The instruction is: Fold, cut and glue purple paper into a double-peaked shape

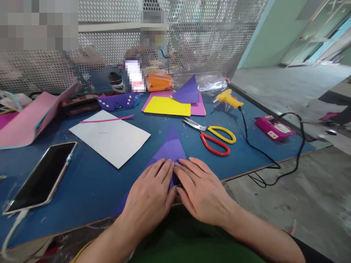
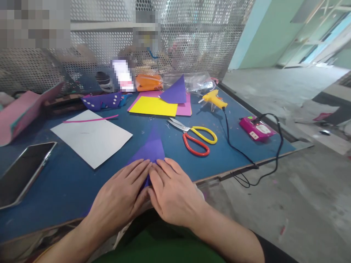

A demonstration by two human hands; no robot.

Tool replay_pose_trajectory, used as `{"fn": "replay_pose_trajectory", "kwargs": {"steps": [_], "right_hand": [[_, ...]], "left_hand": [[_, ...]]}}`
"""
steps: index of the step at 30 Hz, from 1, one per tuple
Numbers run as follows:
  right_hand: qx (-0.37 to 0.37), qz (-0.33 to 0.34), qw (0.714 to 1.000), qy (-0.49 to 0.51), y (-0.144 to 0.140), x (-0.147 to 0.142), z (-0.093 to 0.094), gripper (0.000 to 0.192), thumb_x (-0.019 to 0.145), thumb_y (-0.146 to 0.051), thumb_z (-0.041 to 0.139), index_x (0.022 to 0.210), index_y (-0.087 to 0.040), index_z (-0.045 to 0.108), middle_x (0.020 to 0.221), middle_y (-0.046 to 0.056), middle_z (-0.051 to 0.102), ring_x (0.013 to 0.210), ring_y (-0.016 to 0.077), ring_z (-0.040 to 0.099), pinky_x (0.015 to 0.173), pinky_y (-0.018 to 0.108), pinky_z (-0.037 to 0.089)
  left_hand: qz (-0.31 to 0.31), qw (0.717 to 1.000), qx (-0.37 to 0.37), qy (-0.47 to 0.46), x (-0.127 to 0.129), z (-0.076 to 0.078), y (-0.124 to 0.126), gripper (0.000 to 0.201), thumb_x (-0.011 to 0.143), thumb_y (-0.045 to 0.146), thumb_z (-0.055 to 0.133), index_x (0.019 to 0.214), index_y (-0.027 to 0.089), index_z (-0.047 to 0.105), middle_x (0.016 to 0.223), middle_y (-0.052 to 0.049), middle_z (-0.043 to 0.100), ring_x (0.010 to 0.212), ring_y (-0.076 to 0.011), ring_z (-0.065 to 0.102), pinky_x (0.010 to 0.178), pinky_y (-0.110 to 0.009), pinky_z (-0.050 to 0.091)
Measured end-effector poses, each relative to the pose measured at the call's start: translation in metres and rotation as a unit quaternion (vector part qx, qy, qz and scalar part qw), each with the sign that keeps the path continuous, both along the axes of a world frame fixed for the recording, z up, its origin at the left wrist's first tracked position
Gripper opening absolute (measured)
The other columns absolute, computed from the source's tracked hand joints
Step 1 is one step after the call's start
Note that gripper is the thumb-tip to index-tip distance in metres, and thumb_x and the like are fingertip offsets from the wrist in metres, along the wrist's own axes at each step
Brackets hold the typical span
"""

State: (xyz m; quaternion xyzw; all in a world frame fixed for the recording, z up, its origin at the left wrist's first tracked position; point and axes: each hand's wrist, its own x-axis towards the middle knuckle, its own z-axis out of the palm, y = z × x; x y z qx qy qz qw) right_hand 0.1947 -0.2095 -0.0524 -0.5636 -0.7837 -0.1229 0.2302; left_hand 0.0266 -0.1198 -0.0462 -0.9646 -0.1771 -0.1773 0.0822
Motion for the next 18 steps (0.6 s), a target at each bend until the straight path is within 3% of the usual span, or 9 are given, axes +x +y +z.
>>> {"fn": "replay_pose_trajectory", "kwargs": {"steps": [8, 14, 18], "right_hand": [[0.041, 0.014, 0.996, -0.075, 0.008, -0.01, -0.003, 0.041, 0.098, -0.024, 0.047, 0.117, 0.006, 0.067, 0.116, 0.025, 0.073, 0.107, 0.036, 0.07, 0.1, 0.048, 0.048], [0.064, 0.034, 0.988, -0.134, 0.012, -0.016, 0.001, 0.045, 0.098, -0.027, 0.045, 0.113, 0.007, 0.069, 0.108, 0.025, 0.075, 0.101, 0.0362, 0.073, 0.098, 0.047, 0.05], [0.035, 0.025, 0.997, -0.062, 0.008, -0.01, -0.001, 0.048, 0.099, -0.031, 0.043, 0.115, 0.006, 0.069, 0.117, 0.025, 0.073, 0.109, 0.0349, 0.071, 0.102, 0.045, 0.046]], "left_hand": [[0.012, 0.998, -0.015, -0.056, -0.006, -0.007, -0.005, 0.043, 0.088, 0.017, 0.047, 0.123, 0.0, 0.067, 0.128, -0.017, 0.07, 0.119, -0.0306, 0.066, 0.097, -0.044, 0.06], [0.004, 0.998, -0.021, -0.059, -0.007, -0.004, -0.003, 0.053, 0.074, 0.008, 0.041, 0.118, 0.0, 0.069, 0.127, -0.016, 0.071, 0.119, -0.03, 0.067, 0.095, -0.043, 0.061], [-0.004, 0.998, -0.008, -0.061, -0.007, -0.004, -0.002, 0.043, 0.085, 0.012, 0.043, 0.116, -0.002, 0.069, 0.124, -0.018, 0.072, 0.115, -0.0309, 0.069, 0.09, -0.042, 0.063]]}}
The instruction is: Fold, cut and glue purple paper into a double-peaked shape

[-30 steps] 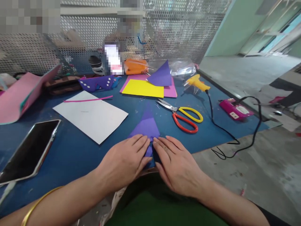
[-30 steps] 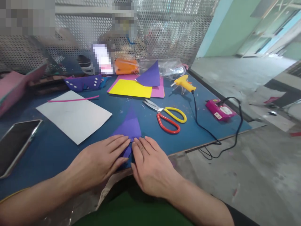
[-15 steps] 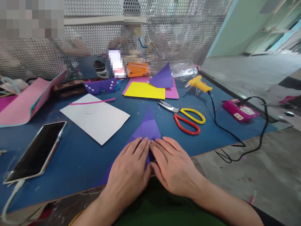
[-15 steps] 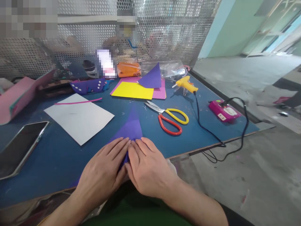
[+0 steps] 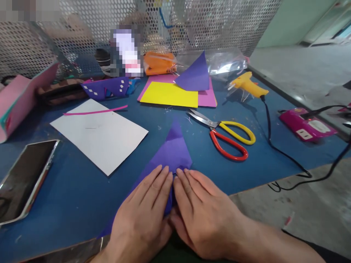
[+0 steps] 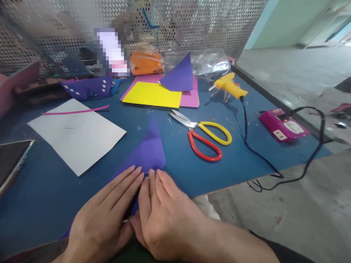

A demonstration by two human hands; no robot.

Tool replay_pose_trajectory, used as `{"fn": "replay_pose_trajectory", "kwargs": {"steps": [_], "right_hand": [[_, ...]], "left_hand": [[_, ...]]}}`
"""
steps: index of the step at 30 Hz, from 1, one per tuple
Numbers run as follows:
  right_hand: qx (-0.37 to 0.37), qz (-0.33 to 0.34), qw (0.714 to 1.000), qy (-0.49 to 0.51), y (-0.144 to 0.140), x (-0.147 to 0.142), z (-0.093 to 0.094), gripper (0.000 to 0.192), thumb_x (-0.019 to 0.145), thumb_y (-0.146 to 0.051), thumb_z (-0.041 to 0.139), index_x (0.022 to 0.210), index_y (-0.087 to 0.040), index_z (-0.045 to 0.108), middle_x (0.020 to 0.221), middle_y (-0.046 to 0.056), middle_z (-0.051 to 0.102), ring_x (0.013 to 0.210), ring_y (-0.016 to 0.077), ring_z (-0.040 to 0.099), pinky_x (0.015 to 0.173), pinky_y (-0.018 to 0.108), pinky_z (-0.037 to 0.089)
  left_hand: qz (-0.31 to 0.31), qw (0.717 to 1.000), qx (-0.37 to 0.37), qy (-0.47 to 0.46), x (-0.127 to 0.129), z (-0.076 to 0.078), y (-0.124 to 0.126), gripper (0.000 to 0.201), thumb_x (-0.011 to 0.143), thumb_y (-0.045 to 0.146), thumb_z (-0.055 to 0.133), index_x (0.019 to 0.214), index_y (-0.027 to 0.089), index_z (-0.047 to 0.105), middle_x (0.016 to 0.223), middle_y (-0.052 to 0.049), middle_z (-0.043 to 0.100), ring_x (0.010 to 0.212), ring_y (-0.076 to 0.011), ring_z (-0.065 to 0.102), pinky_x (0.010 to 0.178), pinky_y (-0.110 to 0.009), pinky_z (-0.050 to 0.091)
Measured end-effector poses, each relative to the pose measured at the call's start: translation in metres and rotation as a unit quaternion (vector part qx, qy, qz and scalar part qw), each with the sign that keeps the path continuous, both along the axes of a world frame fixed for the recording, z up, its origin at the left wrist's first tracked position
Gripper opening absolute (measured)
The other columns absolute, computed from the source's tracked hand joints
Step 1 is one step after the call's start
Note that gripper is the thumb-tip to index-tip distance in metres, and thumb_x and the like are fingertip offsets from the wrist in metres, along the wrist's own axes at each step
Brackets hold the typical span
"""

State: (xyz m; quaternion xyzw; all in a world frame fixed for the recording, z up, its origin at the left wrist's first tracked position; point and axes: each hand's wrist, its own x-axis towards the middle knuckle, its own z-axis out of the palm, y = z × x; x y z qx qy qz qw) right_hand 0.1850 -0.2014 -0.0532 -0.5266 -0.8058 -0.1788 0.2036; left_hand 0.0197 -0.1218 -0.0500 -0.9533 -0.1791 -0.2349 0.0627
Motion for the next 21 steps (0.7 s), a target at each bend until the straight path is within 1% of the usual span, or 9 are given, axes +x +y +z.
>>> {"fn": "replay_pose_trajectory", "kwargs": {"steps": [3, 6, 11, 15, 17, 19, 21], "right_hand": [[-0.012, -0.008, 0.998, 0.062, -0.002, 0.007, -0.002, 0.046, 0.099, -0.031, 0.041, 0.117, 0.002, 0.069, 0.122, 0.022, 0.072, 0.11, 0.0328, 0.071, 0.098, 0.045, 0.046], [-0.003, -0.007, 0.997, 0.078, -0.002, 0.011, -0.004, 0.046, 0.1, -0.032, 0.04, 0.119, -0.002, 0.068, 0.123, 0.018, 0.072, 0.109, 0.0309, 0.071, 0.092, 0.044, 0.046], [-0.008, 0.011, 0.998, 0.058, 0.001, 0.006, -0.004, 0.047, 0.101, -0.034, 0.039, 0.119, -0.001, 0.068, 0.122, 0.018, 0.073, 0.11, 0.0309, 0.07, 0.093, 0.043, 0.046], [0.025, -0.015, 1.0, 0.011, 0.003, -0.005, -0.002, 0.049, 0.102, -0.031, 0.035, 0.114, 0.001, 0.069, 0.111, 0.02, 0.076, 0.105, 0.0322, 0.072, 0.09, 0.042, 0.048], [0.034, -0.023, 0.999, -0.005, 0.004, -0.008, -0.002, 0.05, 0.103, -0.03, 0.033, 0.114, 0.003, 0.068, 0.109, 0.021, 0.076, 0.104, 0.0329, 0.073, 0.089, 0.042, 0.049], [0.02, -0.024, 0.999, 0.01, 0.003, -0.004, -0.002, 0.049, 0.102, -0.028, 0.032, 0.115, 0.003, 0.068, 0.113, 0.021, 0.075, 0.107, 0.0324, 0.072, 0.09, 0.042, 0.051], [-0.019, -0.009, 0.999, 0.045, 0.001, 0.004, -0.002, 0.047, 0.102, -0.026, 0.033, 0.118, 0.001, 0.068, 0.122, 0.018, 0.072, 0.115, 0.0299, 0.069, 0.095, 0.04, 0.051]], "left_hand": [[0.0, 1.0, 0.011, -0.01, 0.0, 0.0, -0.001, 0.038, 0.093, 0.019, 0.047, 0.115, -0.002, 0.069, 0.121, -0.019, 0.073, 0.113, -0.0317, 0.07, 0.087, -0.042, 0.064], [0.005, 1.0, 0.01, -0.017, 0.001, -0.001, -0.002, 0.037, 0.094, 0.018, 0.046, 0.114, -0.003, 0.069, 0.122, -0.018, 0.073, 0.114, -0.031, 0.07, 0.089, -0.041, 0.062], [-0.002, 1.0, 0.013, 0.001, -0.004, -0.002, -0.002, 0.04, 0.09, 0.015, 0.041, 0.112, -0.002, 0.069, 0.121, -0.017, 0.073, 0.115, -0.0289, 0.069, 0.094, -0.037, 0.058], [0.0, 1.0, 0.003, 0.021, -0.013, -0.004, -0.002, 0.045, 0.084, 0.01, 0.041, 0.119, 0.001, 0.067, 0.126, -0.014, 0.072, 0.119, -0.0264, 0.067, 0.098, -0.036, 0.054], [0.0, 1.0, -0.001, 0.021, -0.014, -0.005, -0.002, 0.045, 0.084, 0.009, 0.04, 0.12, 0.002, 0.066, 0.127, -0.014, 0.071, 0.12, -0.0265, 0.067, 0.099, -0.036, 0.052], [0.003, 1.0, 0.001, 0.017, -0.012, -0.005, -0.003, 0.041, 0.088, 0.012, 0.041, 0.119, 0.002, 0.067, 0.125, -0.015, 0.072, 0.117, -0.0267, 0.068, 0.096, -0.037, 0.053], [0.016, 1.0, 0.006, 0.01, -0.008, -0.004, -0.005, 0.037, 0.094, 0.019, 0.046, 0.118, 0.002, 0.068, 0.123, -0.015, 0.073, 0.112, -0.0263, 0.071, 0.093, -0.036, 0.054]]}}
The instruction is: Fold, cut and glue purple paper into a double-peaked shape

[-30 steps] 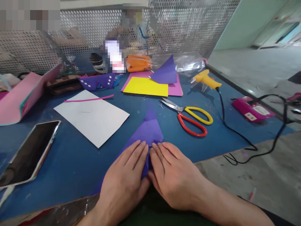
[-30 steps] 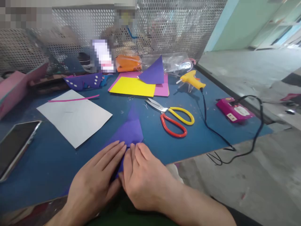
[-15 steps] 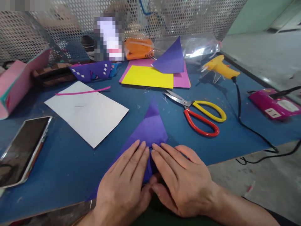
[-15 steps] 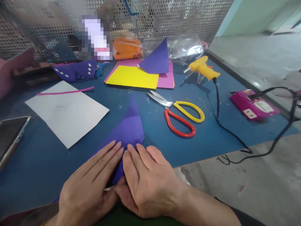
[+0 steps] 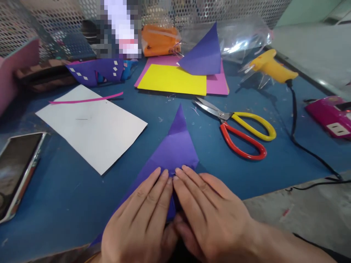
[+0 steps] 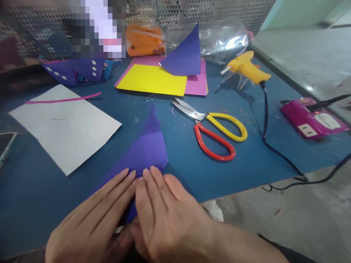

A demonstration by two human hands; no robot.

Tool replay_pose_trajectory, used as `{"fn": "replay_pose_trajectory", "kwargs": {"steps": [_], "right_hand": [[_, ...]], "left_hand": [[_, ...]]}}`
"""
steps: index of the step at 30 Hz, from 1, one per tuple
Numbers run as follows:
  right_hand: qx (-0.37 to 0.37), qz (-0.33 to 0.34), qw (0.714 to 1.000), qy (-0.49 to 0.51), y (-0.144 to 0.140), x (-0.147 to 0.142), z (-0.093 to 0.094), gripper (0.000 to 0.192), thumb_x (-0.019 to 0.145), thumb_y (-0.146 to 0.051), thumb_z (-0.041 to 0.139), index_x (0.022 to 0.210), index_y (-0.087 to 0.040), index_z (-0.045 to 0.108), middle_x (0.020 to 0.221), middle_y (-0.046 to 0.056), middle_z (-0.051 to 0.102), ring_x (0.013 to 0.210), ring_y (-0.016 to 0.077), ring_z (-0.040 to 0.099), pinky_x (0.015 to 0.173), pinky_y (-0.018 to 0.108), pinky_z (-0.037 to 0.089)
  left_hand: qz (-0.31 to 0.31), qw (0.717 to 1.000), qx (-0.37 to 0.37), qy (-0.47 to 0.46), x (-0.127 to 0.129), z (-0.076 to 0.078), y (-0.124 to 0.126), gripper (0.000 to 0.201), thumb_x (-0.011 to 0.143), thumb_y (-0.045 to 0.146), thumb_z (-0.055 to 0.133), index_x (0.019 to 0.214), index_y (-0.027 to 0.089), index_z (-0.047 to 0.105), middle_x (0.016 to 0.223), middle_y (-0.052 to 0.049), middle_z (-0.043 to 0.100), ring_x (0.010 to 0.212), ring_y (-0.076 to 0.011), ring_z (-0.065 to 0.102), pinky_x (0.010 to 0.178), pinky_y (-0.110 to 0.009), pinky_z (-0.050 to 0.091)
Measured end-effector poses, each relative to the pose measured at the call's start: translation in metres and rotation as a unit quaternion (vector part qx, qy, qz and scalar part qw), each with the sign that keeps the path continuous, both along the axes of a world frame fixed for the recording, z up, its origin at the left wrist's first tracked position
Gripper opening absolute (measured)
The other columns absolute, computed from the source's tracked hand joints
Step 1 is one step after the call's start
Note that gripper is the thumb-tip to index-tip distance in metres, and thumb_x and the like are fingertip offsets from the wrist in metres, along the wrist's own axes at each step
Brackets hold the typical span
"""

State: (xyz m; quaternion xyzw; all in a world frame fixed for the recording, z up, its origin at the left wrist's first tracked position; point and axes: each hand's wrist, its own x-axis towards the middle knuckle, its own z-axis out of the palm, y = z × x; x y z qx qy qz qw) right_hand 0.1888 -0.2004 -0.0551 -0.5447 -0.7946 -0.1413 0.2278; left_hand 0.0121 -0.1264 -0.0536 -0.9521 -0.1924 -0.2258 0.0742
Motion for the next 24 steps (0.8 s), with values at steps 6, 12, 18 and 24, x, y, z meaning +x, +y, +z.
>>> {"fn": "replay_pose_trajectory", "kwargs": {"steps": [6, 12, 18, 24], "right_hand": [[-0.028, 0.024, 0.996, 0.08, -0.005, 0.019, -0.001, 0.038, 0.102, -0.022, 0.043, 0.122, 0.001, 0.066, 0.13, 0.019, 0.068, 0.124, 0.0271, 0.064, 0.102, 0.039, 0.05], [-0.039, -0.012, 0.996, 0.085, 0.004, 0.017, 0.001, 0.033, 0.1, -0.011, 0.044, 0.118, -0.01, 0.072, 0.123, 0.01, 0.073, 0.109, 0.0234, 0.068, 0.094, 0.037, 0.049], [-0.113, -0.054, 0.976, 0.176, 0.022, 0.018, 0.012, 0.023, 0.098, -0.012, 0.052, 0.106, -0.016, 0.073, 0.102, 0.007, 0.071, 0.089, 0.0203, 0.064, 0.075, 0.034, 0.048], [-0.193, -0.045, 0.96, 0.199, 0.042, 0.019, 0.019, 0.014, 0.095, -0.012, 0.059, 0.085, -0.017, 0.067, 0.087, 0.003, 0.062, 0.079, 0.0189, 0.056, 0.069, 0.035, 0.042]], "left_hand": [[0.027, 0.999, -0.011, -0.036, 0.008, 0.005, -0.003, 0.037, 0.097, 0.034, 0.059, 0.113, 0.003, 0.071, 0.119, -0.013, 0.075, 0.11, -0.0253, 0.072, 0.095, -0.034, 0.057], [0.031, 0.999, -0.024, -0.037, 0.009, 0.005, -0.004, 0.036, 0.096, 0.037, 0.061, 0.11, 0.005, 0.073, 0.117, -0.012, 0.075, 0.107, -0.0252, 0.073, 0.092, -0.034, 0.062], [0.035, 0.998, -0.027, -0.034, 0.009, 0.007, -0.004, 0.041, 0.096, 0.043, 0.062, 0.111, 0.006, 0.073, 0.117, -0.011, 0.075, 0.105, -0.0266, 0.074, 0.086, -0.036, 0.065], [0.035, 0.998, -0.033, -0.033, 0.009, 0.008, -0.004, 0.037, 0.099, 0.038, 0.058, 0.109, 0.006, 0.073, 0.116, -0.011, 0.075, 0.104, -0.027, 0.074, 0.084, -0.036, 0.066]]}}
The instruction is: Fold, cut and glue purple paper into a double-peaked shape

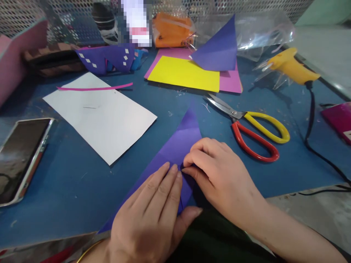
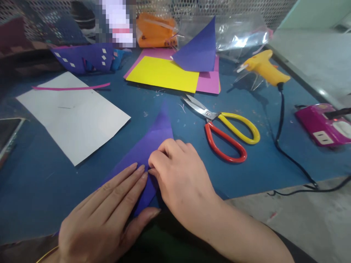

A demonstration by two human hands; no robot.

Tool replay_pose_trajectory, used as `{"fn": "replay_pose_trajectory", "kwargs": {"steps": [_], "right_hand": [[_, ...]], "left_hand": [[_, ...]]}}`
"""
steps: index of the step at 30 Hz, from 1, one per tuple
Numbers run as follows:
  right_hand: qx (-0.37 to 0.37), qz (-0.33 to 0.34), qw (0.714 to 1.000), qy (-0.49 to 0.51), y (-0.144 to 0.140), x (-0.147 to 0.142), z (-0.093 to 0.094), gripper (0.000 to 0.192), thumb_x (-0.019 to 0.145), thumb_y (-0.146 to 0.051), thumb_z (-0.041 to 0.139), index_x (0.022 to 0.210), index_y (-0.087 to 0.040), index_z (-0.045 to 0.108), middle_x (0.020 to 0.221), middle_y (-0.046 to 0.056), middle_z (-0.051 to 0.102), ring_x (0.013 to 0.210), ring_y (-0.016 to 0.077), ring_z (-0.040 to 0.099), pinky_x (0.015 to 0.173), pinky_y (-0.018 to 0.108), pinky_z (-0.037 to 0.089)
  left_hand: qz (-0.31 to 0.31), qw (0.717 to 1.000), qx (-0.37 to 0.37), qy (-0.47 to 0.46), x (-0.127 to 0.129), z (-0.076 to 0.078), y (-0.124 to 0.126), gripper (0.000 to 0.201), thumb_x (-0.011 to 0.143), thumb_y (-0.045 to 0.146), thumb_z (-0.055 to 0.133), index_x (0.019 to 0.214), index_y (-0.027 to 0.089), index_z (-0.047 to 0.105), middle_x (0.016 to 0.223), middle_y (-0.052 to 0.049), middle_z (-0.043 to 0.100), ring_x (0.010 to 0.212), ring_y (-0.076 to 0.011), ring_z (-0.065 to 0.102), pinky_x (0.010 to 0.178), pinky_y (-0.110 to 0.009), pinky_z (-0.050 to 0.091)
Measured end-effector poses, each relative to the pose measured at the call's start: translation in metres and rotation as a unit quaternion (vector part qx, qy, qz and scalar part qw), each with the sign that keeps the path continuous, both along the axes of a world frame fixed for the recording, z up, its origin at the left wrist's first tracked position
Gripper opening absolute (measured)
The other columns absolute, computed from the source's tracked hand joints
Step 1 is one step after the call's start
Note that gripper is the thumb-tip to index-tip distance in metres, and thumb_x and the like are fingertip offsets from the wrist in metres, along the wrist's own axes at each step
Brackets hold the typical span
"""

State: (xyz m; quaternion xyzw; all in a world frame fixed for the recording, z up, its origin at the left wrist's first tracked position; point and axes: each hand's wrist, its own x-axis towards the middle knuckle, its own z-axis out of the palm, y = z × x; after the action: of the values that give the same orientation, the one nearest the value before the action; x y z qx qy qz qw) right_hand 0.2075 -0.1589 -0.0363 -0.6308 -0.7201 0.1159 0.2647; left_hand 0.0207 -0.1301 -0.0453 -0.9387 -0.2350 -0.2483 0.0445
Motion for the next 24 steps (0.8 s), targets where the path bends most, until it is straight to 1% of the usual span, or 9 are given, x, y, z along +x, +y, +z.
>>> {"fn": "replay_pose_trajectory", "kwargs": {"steps": [3, 5, 8, 11, 16, 21, 24], "right_hand": [[-0.037, -0.001, 0.999, 0.026, 0.003, -0.001, 0.0, 0.015, 0.096, -0.012, 0.056, 0.083, -0.018, 0.061, 0.088, 0.002, 0.06, 0.081, 0.0184, 0.053, 0.071, 0.036, 0.041], [-0.049, -0.003, 0.998, 0.026, 0.004, -0.002, 0.0, 0.017, 0.097, -0.013, 0.052, 0.083, -0.019, 0.058, 0.089, 0.003, 0.059, 0.08, 0.0187, 0.052, 0.071, 0.036, 0.041], [-0.041, -0.007, 0.999, 0.003, 0.004, -0.006, 0.0, 0.02, 0.098, -0.012, 0.047, 0.081, -0.019, 0.055, 0.087, 0.004, 0.058, 0.078, 0.0194, 0.05, 0.069, 0.037, 0.041], [-0.03, -0.018, 0.999, -0.013, 0.003, -0.009, 0.0, 0.02, 0.097, -0.011, 0.045, 0.081, -0.018, 0.055, 0.086, 0.005, 0.058, 0.077, 0.0203, 0.05, 0.068, 0.037, 0.041], [-0.027, -0.03, 0.999, -0.019, 0.001, -0.011, -0.001, 0.019, 0.096, -0.012, 0.046, 0.08, -0.018, 0.055, 0.086, 0.007, 0.057, 0.077, 0.0207, 0.05, 0.067, 0.038, 0.042], [-0.025, -0.033, 0.999, -0.016, 0.001, -0.012, -0.001, 0.018, 0.095, -0.011, 0.046, 0.08, -0.017, 0.054, 0.086, 0.007, 0.057, 0.076, 0.0206, 0.049, 0.066, 0.038, 0.043], [-0.026, -0.033, 0.999, -0.012, 0.001, -0.012, -0.001, 0.017, 0.095, -0.011, 0.046, 0.081, -0.017, 0.054, 0.087, 0.007, 0.057, 0.076, 0.0207, 0.049, 0.066, 0.039, 0.043]], "left_hand": [[0.001, 1.0, -0.008, 0.006, 0.001, 0.001, 0.0, 0.034, 0.102, 0.031, 0.051, 0.111, 0.005, 0.073, 0.118, -0.012, 0.074, 0.106, -0.0269, 0.074, 0.083, -0.036, 0.066], [0.001, 1.0, -0.006, 0.014, 0.001, 0.0, 0.0, 0.032, 0.103, 0.026, 0.049, 0.111, 0.005, 0.072, 0.119, -0.012, 0.074, 0.106, -0.0267, 0.073, 0.083, -0.035, 0.066], [-0.006, 1.0, 0.007, 0.023, -0.001, -0.003, 0.0, 0.029, 0.102, 0.018, 0.049, 0.113, 0.003, 0.071, 0.118, -0.013, 0.074, 0.108, -0.0266, 0.073, 0.086, -0.034, 0.065], [-0.015, 1.0, 0.009, 0.025, -0.003, -0.005, 0.0, 0.028, 0.101, 0.013, 0.049, 0.117, 0.001, 0.069, 0.122, -0.014, 0.072, 0.113, -0.027, 0.07, 0.092, -0.034, 0.064], [-0.014, 1.0, -0.001, 0.022, -0.004, -0.005, 0.0, 0.027, 0.1, 0.015, 0.054, 0.12, 0.004, 0.069, 0.125, -0.012, 0.072, 0.116, -0.0263, 0.069, 0.098, -0.034, 0.061], [-0.013, 0.999, -0.012, 0.032, -0.003, -0.004, -0.001, 0.028, 0.102, 0.017, 0.05, 0.122, 0.008, 0.068, 0.126, -0.01, 0.071, 0.114, -0.0266, 0.07, 0.092, -0.038, 0.063], [-0.017, 0.999, -0.008, 0.037, -0.002, -0.004, 0.0, 0.028, 0.102, 0.016, 0.05, 0.122, 0.008, 0.068, 0.124, -0.009, 0.073, 0.112, -0.0272, 0.071, 0.088, -0.039, 0.064]]}}
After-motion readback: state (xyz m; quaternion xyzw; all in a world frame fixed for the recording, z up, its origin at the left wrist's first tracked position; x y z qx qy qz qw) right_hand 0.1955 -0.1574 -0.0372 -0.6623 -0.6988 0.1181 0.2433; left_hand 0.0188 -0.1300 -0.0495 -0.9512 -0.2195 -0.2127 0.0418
